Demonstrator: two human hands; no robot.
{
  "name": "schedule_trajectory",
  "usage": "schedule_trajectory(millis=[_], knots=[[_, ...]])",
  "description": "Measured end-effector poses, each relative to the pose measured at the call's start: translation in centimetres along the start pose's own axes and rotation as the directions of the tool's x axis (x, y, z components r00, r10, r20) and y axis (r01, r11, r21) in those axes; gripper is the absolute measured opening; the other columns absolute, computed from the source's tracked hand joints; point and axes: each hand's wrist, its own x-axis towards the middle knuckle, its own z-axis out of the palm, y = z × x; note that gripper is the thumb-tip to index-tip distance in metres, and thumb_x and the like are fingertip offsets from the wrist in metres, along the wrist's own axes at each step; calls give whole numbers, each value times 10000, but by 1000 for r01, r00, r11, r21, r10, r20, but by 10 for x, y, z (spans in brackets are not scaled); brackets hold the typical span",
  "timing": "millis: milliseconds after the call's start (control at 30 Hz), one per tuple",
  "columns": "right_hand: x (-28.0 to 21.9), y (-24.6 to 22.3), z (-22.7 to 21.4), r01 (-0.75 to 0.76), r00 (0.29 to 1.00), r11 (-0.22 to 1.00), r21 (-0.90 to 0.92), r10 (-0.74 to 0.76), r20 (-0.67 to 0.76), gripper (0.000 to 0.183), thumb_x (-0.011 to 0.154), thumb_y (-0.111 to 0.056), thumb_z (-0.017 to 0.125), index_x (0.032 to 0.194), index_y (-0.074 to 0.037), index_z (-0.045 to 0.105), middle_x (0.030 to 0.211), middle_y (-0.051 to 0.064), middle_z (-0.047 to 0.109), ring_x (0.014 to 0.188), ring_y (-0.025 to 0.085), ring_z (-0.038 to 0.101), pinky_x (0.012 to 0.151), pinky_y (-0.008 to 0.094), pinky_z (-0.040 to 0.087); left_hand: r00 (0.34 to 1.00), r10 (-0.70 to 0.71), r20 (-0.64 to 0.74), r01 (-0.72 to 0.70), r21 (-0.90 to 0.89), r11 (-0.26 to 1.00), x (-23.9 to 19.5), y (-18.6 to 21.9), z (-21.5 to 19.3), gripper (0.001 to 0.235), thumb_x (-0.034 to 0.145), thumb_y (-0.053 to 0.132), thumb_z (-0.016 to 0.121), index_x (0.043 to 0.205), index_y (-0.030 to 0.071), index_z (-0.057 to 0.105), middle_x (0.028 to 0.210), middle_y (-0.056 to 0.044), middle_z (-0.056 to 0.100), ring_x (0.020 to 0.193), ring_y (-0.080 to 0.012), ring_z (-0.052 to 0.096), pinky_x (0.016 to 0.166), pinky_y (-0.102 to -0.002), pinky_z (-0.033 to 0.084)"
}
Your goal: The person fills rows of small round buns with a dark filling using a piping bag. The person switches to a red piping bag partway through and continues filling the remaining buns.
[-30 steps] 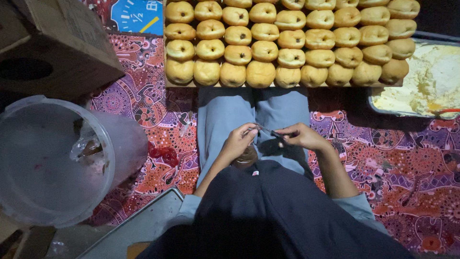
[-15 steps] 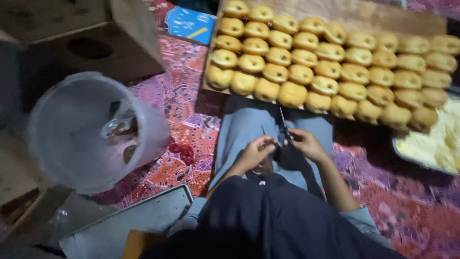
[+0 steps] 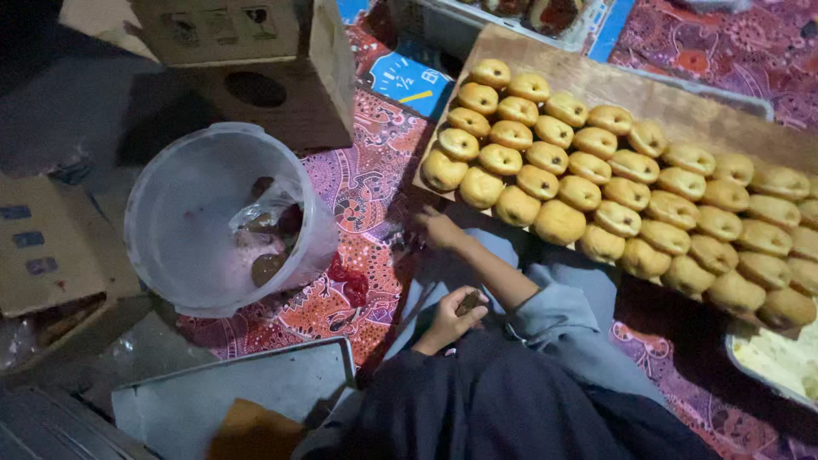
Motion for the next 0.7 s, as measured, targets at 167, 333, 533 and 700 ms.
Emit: schedule_trajectory(millis=[167,333,533,700], knots=[[-77,-8,-9,-445,881,485,753,388,271,293,955,-249,708,1155,-36,686,1101,156,689,1010,278,662,848,372,534,999,-7,-44,9,58,998,1,-8,-5,147,950,85,709,1084,66,652,852,43,604,703,-17,545,621,-188,448],[-172,-85,-77,-353,862,-328,876,251,441,642,966,-544,626,1327,-18,550,1263,127,667,1124,227,662,865,357,537,990,56,-127,-66,-69,995,-1,-17,-3,139,961,80,696,1074,44,625,845,22,587,693,-44,537,620,-200,443],[-203,-121,-108,-365,916,101,926,219,337,928,831,-408,819,1534,-83,309,1477,16,475,1354,127,449,1134,317,371,985,157,-72,-155,32,987,2,-24,-5,374,968,112,720,1269,10,522,1079,-57,613,987,-124,606,867,-264,511],[-202,-112,-87,-517,775,171,839,508,374,617,820,-200,809,1360,9,595,1270,69,680,1160,159,615,1038,332,491,965,240,-107,-122,629,768,-7,-11,-19,654,891,171,772,1446,-11,477,1312,-180,622,1180,-234,625,989,-368,519]])
